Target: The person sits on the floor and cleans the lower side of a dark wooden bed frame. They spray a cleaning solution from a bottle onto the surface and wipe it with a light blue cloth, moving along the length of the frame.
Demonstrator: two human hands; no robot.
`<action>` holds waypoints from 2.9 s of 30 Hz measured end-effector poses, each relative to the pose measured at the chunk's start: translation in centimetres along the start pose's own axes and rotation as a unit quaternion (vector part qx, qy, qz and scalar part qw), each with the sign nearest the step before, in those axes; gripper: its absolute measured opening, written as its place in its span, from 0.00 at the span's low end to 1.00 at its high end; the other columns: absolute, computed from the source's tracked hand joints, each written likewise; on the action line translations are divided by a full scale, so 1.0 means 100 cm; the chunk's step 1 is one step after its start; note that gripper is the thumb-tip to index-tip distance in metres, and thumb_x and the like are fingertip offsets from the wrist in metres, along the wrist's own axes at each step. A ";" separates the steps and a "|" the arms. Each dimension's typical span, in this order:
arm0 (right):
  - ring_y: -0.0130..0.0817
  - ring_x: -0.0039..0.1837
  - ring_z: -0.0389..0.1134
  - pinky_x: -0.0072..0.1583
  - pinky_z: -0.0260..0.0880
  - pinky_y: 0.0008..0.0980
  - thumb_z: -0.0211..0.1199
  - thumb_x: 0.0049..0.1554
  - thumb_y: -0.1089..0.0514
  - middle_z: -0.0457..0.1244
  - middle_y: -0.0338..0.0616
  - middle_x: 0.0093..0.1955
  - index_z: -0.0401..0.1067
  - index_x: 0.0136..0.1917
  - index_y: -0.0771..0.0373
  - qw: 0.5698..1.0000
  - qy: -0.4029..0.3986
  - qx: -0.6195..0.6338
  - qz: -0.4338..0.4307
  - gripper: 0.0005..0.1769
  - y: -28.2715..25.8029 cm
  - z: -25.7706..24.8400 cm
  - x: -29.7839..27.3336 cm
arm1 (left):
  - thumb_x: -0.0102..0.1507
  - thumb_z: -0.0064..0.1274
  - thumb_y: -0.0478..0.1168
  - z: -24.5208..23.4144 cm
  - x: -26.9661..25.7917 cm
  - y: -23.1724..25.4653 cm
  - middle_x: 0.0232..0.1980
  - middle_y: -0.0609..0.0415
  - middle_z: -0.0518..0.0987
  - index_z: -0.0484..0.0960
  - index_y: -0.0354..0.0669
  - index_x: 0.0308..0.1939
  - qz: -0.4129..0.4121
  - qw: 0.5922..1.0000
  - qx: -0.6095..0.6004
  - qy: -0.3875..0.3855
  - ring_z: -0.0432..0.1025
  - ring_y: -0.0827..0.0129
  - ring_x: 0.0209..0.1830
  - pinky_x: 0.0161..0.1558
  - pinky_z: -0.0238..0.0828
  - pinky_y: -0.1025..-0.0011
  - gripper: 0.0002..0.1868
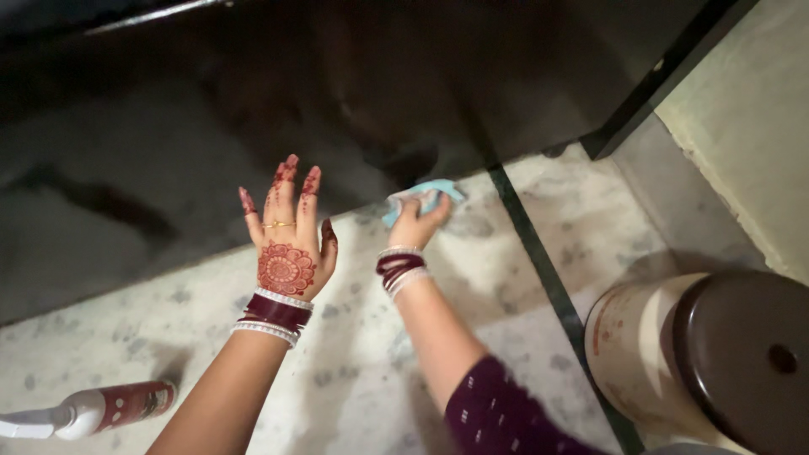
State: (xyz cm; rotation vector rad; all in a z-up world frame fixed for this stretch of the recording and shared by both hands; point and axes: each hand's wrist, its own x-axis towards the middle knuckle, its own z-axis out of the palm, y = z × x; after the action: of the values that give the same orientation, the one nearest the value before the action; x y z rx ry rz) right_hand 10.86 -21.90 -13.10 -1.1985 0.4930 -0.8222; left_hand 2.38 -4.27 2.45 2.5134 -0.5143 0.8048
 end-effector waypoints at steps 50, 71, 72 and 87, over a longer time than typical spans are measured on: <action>0.52 0.86 0.42 0.82 0.35 0.61 0.60 0.62 0.44 0.44 0.44 0.86 0.64 0.79 0.48 0.660 -0.222 -0.366 -0.618 0.33 -0.242 0.042 0.165 | 0.69 0.56 0.41 -0.033 0.173 0.100 0.76 0.44 0.67 0.70 0.40 0.75 0.053 0.983 0.043 0.168 0.60 0.49 0.80 0.81 0.32 0.36 0.30; 0.49 0.82 0.50 0.77 0.51 0.40 0.36 0.67 0.36 0.43 0.55 0.85 0.39 0.83 0.68 0.969 0.160 -0.026 -0.188 0.43 -0.106 -0.059 0.330 | 0.76 0.53 0.49 0.032 0.182 0.079 0.73 0.44 0.58 0.68 0.36 0.76 0.078 0.952 0.055 0.290 0.56 0.51 0.75 0.79 0.43 0.43 0.29; 0.48 0.80 0.52 0.74 0.55 0.40 0.36 0.65 0.36 0.43 0.54 0.84 0.37 0.83 0.66 0.978 0.159 -0.012 -0.134 0.44 -0.088 -0.063 0.333 | 0.76 0.53 0.50 0.033 0.183 0.078 0.74 0.45 0.57 0.68 0.36 0.76 0.079 0.952 0.059 0.290 0.56 0.51 0.75 0.79 0.43 0.43 0.29; 0.49 0.88 0.27 0.83 0.27 0.42 0.37 0.69 0.34 0.26 0.60 0.87 0.32 0.83 0.72 0.968 0.214 -0.031 -0.130 0.47 -0.030 -0.045 0.321 | 0.71 0.57 0.48 0.014 0.177 0.077 0.77 0.45 0.61 0.67 0.45 0.78 0.071 0.970 0.027 0.231 0.57 0.48 0.79 0.79 0.46 0.43 0.33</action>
State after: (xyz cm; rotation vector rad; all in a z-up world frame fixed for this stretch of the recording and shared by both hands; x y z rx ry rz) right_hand 26.75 -50.04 -9.06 -1.1576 0.7265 -1.3133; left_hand 12.87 -15.10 14.66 2.2436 -0.5145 1.4247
